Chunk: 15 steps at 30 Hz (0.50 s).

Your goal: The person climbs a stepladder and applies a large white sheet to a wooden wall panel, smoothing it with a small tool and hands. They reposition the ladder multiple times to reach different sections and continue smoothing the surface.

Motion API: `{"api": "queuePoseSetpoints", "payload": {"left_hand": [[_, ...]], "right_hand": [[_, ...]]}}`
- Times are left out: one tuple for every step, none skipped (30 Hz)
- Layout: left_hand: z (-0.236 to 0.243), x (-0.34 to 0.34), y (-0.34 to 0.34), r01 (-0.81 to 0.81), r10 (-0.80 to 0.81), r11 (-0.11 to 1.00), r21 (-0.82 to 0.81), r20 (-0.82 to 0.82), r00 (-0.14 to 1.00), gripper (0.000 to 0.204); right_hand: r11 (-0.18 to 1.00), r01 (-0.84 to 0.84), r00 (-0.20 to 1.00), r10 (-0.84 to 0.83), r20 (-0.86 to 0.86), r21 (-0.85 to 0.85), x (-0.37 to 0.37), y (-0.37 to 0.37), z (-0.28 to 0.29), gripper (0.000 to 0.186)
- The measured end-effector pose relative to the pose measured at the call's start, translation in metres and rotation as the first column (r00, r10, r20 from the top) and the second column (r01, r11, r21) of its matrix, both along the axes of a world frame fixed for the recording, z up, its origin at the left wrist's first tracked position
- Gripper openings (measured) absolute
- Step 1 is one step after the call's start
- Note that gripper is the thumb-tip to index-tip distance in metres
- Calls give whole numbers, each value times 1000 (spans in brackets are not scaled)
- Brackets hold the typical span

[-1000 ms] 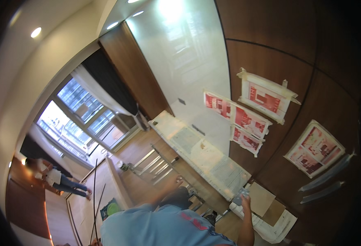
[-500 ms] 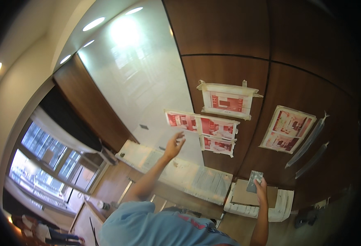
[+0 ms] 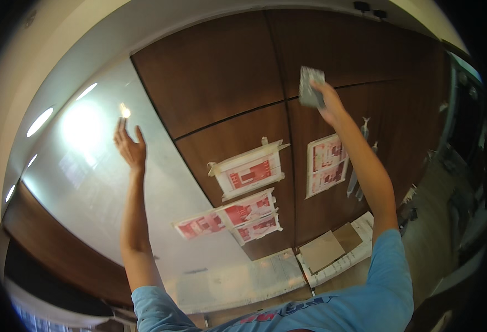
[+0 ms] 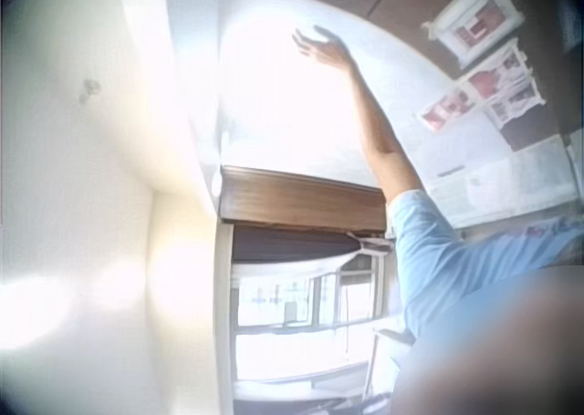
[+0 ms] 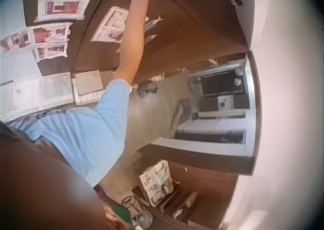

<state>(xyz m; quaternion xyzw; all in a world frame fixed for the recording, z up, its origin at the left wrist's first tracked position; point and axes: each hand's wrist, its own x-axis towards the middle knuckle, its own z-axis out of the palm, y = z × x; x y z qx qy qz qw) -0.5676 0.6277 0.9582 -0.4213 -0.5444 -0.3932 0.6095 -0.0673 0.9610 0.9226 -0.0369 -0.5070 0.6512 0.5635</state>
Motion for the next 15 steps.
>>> {"api": "queuePoseSetpoints", "payload": {"left_hand": [[16,-10,6,-54,53,998,40,17,998,46],[29,-18,14,-112,109,991,78,38,993,48],[39,-26,22,-112,109,987,118,27,994,49],[45,-33,31,-99,95,985,138,34,995,50],[48,-39,41,-73,66,991,116,63,996,50],[49,-44,50,-75,65,992,103,96,993,51],[47,-49,59,-75,65,990,122,90,994,53],[44,-53,66,-93,81,986,139,94,992,54],[41,-57,72,-115,100,981,154,100,990,55],[38,-62,75,-95,82,980,174,77,994,56],[36,-66,78,-74,65,978,195,54,996,57],[32,-69,80,-75,65,979,189,60,996,58],[31,-72,81,-59,49,981,187,54,997,58],[28,-75,80,-51,43,984,171,53,998,58],[29,-77,80,-51,42,984,170,57,997,58]], "right_hand": [[998,35,998,-37,-58,-42,-9,13,40,31],[994,52,995,-60,-78,-92,-16,25,76,33],[986,85,988,-103,-118,-143,-24,34,110,34],[989,95,985,-109,-130,-112,-33,41,141,33],[978,145,976,-166,-143,-149,-43,46,164,33],[972,180,973,-198,-115,-149,-51,49,186,31],[946,246,960,-268,-85,-212,-57,52,207,30],[967,201,962,-225,-157,-153,-61,54,222,30],[982,158,958,-178,-225,-104,-67,56,237,29],[986,134,942,-158,-294,-101,-74,59,248,29],[982,170,930,-189,-314,-85,-78,63,261,30],[967,223,910,-252,-328,-124,-83,66,276,31],[954,268,895,-299,-332,-137,-92,71,283,32],[947,236,890,-301,-343,-219,-100,75,285,35],[946,201,882,-287,-374,-254,-106,78,298,38]]}}
